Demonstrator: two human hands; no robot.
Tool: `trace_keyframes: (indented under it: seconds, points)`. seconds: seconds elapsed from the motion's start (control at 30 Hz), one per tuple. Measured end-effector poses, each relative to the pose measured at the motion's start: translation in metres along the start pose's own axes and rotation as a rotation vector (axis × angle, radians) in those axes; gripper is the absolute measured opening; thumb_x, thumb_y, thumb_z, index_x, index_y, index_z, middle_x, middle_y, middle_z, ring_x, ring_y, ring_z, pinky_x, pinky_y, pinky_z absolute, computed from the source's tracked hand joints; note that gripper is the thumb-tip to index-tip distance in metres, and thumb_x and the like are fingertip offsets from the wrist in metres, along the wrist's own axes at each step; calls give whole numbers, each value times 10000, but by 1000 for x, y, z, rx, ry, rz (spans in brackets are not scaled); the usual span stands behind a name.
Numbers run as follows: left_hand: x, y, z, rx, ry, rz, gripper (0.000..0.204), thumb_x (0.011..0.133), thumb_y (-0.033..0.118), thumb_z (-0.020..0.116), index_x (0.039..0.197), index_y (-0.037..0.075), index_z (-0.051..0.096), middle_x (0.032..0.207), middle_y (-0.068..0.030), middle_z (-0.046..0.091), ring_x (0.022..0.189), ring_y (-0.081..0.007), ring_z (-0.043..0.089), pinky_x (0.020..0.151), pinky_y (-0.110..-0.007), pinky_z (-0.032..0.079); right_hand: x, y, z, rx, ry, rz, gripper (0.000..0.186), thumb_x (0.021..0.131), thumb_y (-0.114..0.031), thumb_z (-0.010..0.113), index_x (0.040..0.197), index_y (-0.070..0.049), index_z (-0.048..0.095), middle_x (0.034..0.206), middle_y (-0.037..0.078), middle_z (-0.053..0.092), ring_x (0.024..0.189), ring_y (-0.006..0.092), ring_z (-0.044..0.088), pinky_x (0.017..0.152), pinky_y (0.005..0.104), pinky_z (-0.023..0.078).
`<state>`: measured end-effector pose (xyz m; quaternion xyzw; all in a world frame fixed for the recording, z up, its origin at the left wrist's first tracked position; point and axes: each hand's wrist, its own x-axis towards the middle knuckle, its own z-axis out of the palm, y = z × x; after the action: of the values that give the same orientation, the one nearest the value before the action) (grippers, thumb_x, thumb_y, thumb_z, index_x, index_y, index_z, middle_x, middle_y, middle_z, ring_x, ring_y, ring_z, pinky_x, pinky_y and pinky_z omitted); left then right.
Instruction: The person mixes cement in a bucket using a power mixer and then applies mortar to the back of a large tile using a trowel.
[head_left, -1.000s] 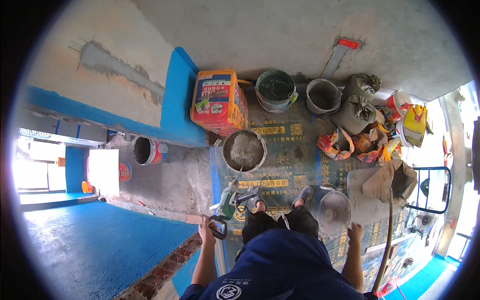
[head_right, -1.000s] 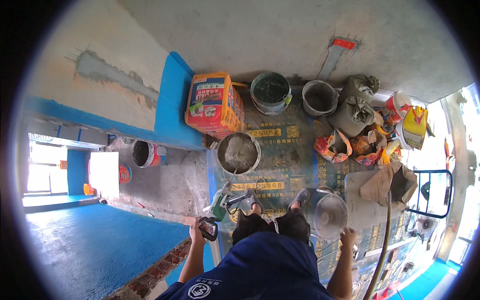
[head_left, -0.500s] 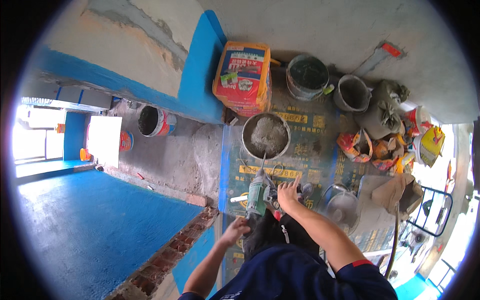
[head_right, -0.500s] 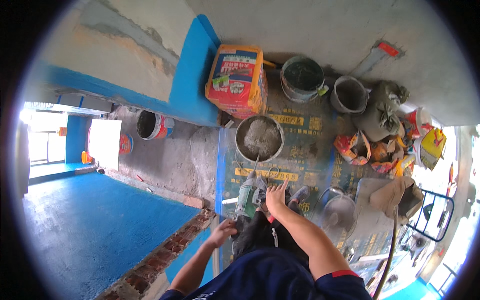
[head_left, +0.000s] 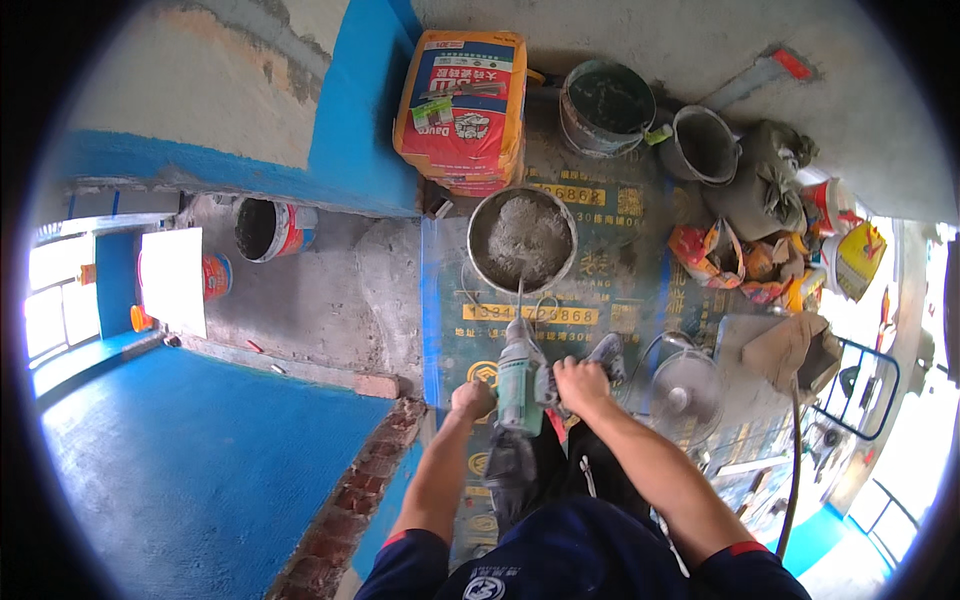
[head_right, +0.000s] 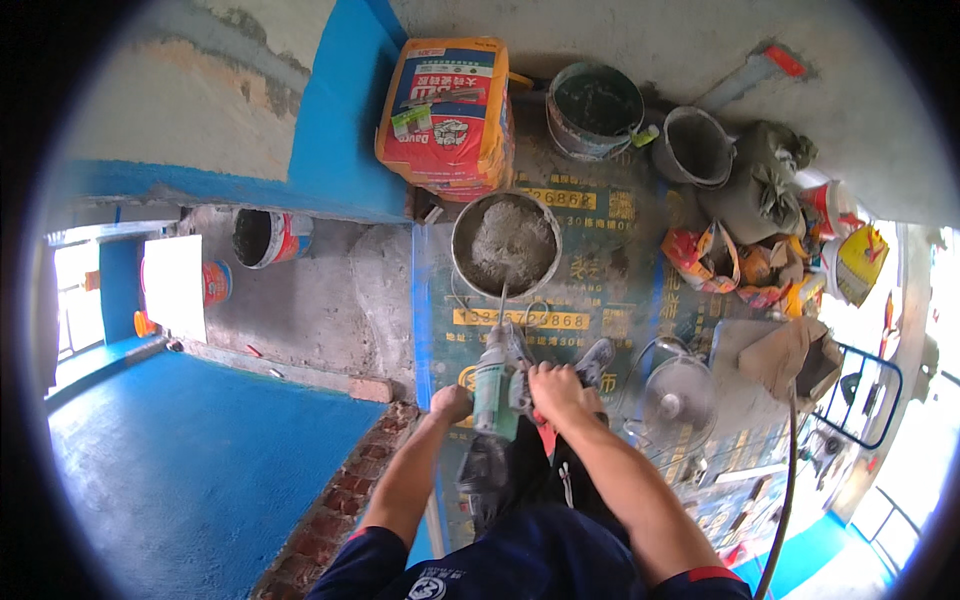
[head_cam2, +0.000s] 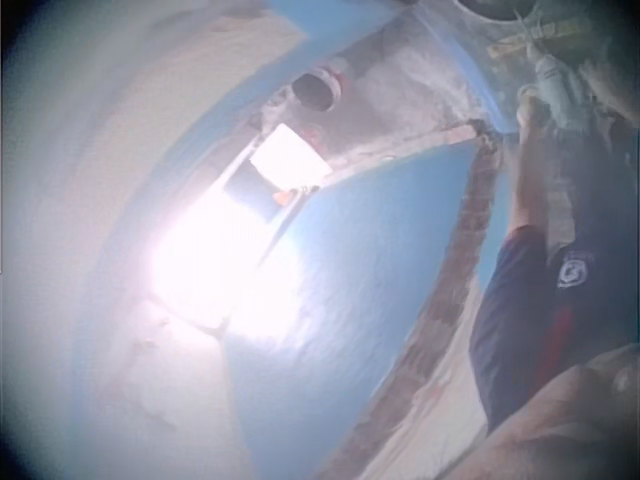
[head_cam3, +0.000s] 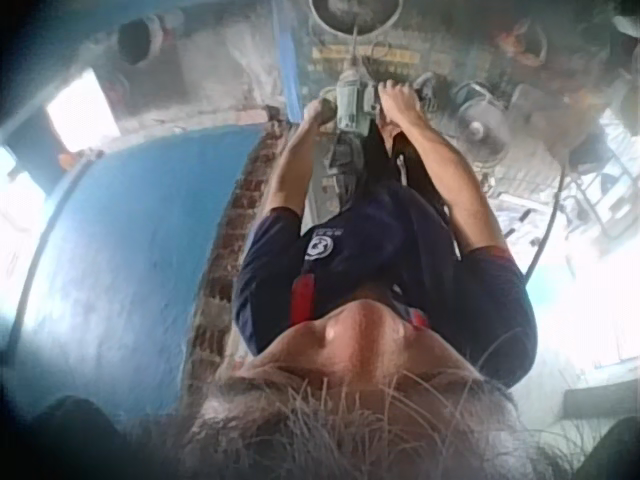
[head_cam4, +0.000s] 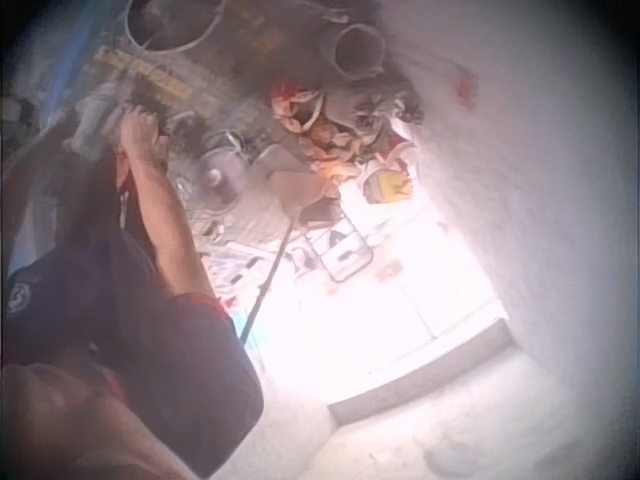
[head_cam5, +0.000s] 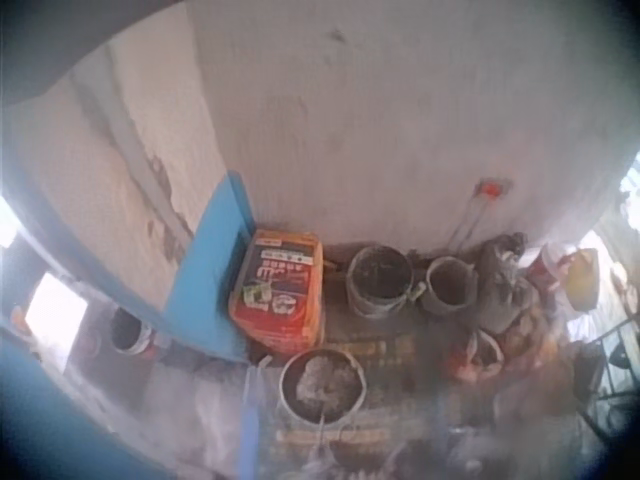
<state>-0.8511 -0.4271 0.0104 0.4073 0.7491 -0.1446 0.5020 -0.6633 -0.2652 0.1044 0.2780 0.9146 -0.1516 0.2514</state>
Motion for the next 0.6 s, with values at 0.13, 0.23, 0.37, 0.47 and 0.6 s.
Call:
trace_keyframes:
  seconds: [0.13,0.23,0.37,0.47,0.6]
  points:
    - [-5,41,3,-55,-99,-5,383,780,381,574,962,62,684,1002,-167,667,939,-309,650,783,-408,526,-9,38,3,32,-18,27,158,786,-134,549,937,-102,581,874,72,612,770,261,653,713,385,488]
    - [5,49,35,-6,-131,121,376,780,347,525,937,44,682,1016,-191,652,943,-324,639,812,-416,510,-22,58,-2,-7,-36,-10,154,783,-134,547,928,-102,587,887,67,609,797,258,643,736,397,475]
    - [-18,73,4,-1,-143,144,363,787,336,526,938,46,684,1016,-182,655,947,-317,639,809,-414,511,-34,67,7,-8,-23,9,173,782,-131,548,950,-106,581,912,70,609,826,256,644,745,401,472]
    - [-10,55,16,-30,-159,59,359,788,330,526,942,47,685,1016,-180,656,949,-319,638,806,-412,511,-39,56,-2,21,-53,10,185,783,-123,542,966,-105,568,938,74,605,846,262,645,748,409,470]
    - [-13,53,7,28,-128,69,361,789,324,526,959,47,683,1030,-181,654,962,-320,635,805,-411,509,-43,54,-3,67,-83,38,191,784,-120,543,974,-103,556,966,75,604,863,261,646,750,412,469]
